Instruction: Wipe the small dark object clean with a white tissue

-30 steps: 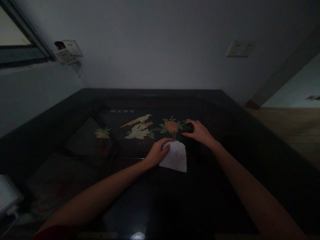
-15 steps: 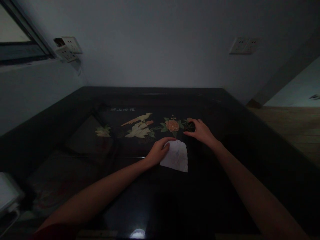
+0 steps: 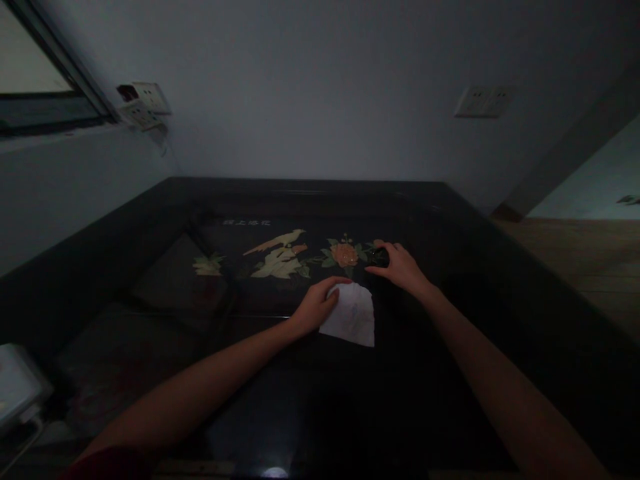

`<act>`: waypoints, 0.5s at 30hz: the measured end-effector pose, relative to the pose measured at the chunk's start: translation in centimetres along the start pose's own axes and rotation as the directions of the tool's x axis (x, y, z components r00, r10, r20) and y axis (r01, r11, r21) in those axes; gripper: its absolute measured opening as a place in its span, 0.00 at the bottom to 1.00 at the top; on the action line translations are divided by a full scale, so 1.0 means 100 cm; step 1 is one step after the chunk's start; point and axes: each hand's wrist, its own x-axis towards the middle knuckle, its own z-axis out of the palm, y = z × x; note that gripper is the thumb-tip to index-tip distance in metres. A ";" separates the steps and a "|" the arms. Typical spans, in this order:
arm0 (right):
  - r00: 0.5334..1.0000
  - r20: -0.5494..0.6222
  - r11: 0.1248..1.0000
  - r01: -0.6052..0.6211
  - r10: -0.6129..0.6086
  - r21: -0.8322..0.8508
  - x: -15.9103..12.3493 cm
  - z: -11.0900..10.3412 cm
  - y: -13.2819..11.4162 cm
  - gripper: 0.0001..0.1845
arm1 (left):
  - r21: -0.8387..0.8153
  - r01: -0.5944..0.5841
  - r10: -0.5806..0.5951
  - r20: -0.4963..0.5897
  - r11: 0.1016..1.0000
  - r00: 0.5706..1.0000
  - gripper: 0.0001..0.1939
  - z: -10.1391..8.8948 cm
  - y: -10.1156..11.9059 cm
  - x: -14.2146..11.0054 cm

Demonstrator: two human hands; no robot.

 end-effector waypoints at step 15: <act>0.974 -0.227 0.935 0.054 0.029 0.350 -0.032 -0.062 -0.016 0.19 | -0.117 0.103 -0.097 0.049 0.988 0.994 0.23 0.011 0.028 -0.004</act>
